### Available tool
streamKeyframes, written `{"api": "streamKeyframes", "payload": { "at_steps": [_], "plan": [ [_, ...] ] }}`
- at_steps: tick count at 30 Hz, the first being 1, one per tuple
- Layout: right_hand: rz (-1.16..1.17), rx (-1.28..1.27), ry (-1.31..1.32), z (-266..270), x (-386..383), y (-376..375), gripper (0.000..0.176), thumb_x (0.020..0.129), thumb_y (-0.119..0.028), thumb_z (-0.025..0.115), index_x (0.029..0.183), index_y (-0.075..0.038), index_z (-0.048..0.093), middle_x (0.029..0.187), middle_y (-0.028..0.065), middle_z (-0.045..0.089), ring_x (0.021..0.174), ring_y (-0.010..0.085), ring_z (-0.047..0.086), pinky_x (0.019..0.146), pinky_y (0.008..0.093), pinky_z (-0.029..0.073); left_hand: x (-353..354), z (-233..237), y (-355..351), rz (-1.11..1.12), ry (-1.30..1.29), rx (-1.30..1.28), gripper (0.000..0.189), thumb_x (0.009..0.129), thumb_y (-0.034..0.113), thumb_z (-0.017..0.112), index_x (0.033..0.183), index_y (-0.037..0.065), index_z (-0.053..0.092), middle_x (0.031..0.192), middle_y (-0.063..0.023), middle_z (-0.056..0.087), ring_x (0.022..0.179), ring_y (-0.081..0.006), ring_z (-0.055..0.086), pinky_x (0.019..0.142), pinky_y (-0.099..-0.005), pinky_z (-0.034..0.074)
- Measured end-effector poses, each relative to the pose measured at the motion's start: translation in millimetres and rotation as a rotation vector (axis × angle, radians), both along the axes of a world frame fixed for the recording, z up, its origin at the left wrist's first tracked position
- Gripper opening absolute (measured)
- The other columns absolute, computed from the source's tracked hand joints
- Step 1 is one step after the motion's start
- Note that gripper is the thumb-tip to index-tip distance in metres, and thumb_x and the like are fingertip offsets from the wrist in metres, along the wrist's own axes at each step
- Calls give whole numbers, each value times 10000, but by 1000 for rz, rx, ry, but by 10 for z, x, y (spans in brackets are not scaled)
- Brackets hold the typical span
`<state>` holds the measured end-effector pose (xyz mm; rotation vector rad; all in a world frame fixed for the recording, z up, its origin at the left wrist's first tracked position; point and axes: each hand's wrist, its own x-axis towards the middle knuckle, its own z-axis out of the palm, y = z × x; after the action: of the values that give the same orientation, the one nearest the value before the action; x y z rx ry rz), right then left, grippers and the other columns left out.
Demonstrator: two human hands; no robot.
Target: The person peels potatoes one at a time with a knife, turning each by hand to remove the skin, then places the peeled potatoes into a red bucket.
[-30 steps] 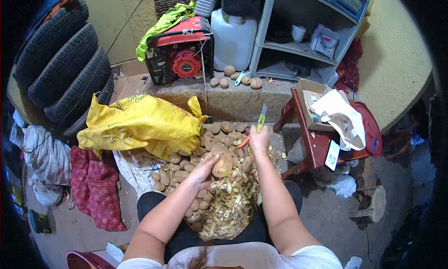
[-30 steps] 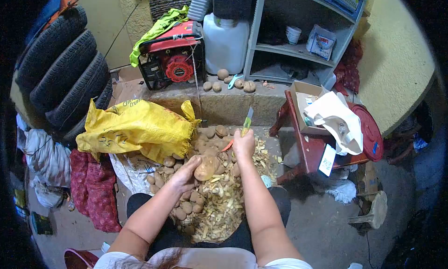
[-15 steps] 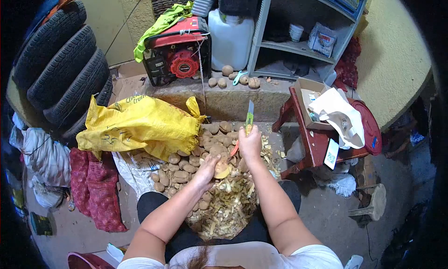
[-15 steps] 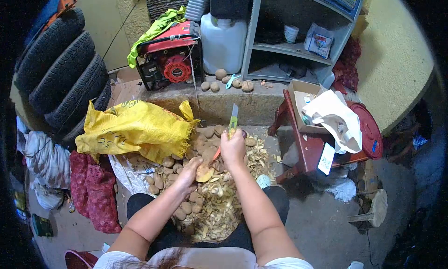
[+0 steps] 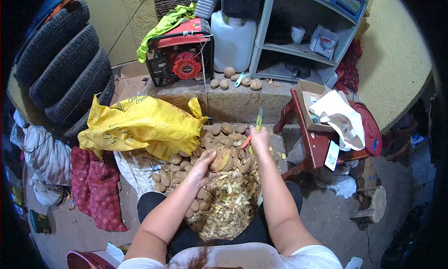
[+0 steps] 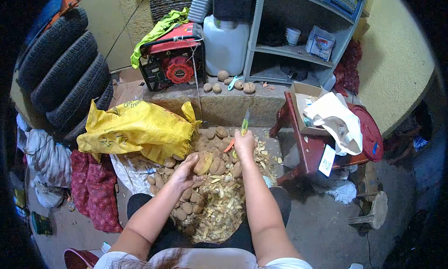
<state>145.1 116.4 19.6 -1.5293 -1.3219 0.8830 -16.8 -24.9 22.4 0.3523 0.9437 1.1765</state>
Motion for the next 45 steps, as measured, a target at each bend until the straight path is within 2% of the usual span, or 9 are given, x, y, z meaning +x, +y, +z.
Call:
{"api": "streamKeyframes", "payload": {
  "at_steps": [3,6,12,21,33,36,40,42,45],
  "plan": [
    [17,7,0,51,-97,-70,243,730,-215,541,746,24,503,647,168,562,621,304,556,611,378,421,1,-69,28,48,77,-20,387,819,399,500,1121,169,429,1052,-40,521,918,-184,525,688,-388,445],
    [34,69,-58,155,-157,-187,260,747,-233,541,768,21,490,668,175,560,633,320,552,613,387,421,26,-77,52,90,-183,-110,396,811,396,519,1122,169,426,1031,-34,521,942,-193,504,708,-442,423],
    [61,130,-116,342,-316,-402,283,761,-259,540,819,10,471,688,221,559,671,376,556,617,426,423,198,-201,109,382,172,-34,201,833,233,503,865,36,525,787,-60,563,672,-141,542,609,-273,450],
    [109,-13,-177,39,-320,-341,280,726,-236,529,795,35,508,736,240,561,711,372,562,664,422,429,172,-206,125,304,324,91,162,802,131,531,660,59,498,628,-7,494,542,-88,455,516,-230,389],
    [-63,-13,-214,66,-47,-123,286,762,-256,517,858,11,487,772,216,574,756,371,559,663,425,428,37,-115,44,313,380,150,147,809,149,533,698,56,507,645,25,478,585,-60,417,565,-207,362],
    [208,163,-241,248,-146,-324,307,788,-304,508,839,-2,490,703,196,570,666,348,566,595,412,423,-87,-113,132,403,248,96,156,807,195,546,788,42,520,740,-26,520,649,-95,476,620,-234,402],
    [510,50,-401,346,-197,-623,278,801,-295,504,819,-19,482,669,163,569,593,323,562,549,407,426,-330,-75,203,481,146,98,220,819,196,520,943,15,495,857,-93,559,755,-184,571,669,-323,485],
    [558,349,-779,303,-218,-742,220,778,-261,525,813,-49,479,653,124,568,555,289,561,511,383,435,-529,-297,302,521,239,80,232,822,203,517,940,5,494,854,-99,560,755,-189,571,674,-324,484],
    [562,587,-801,217,-260,-844,185,734,-214,551,830,-72,483,638,98,559,550,260,565,502,362,449,-689,-508,375,568,355,92,274,827,237,514,927,-16,486,841,-109,562,738,-207,573,644,-330,491]
  ]
}}
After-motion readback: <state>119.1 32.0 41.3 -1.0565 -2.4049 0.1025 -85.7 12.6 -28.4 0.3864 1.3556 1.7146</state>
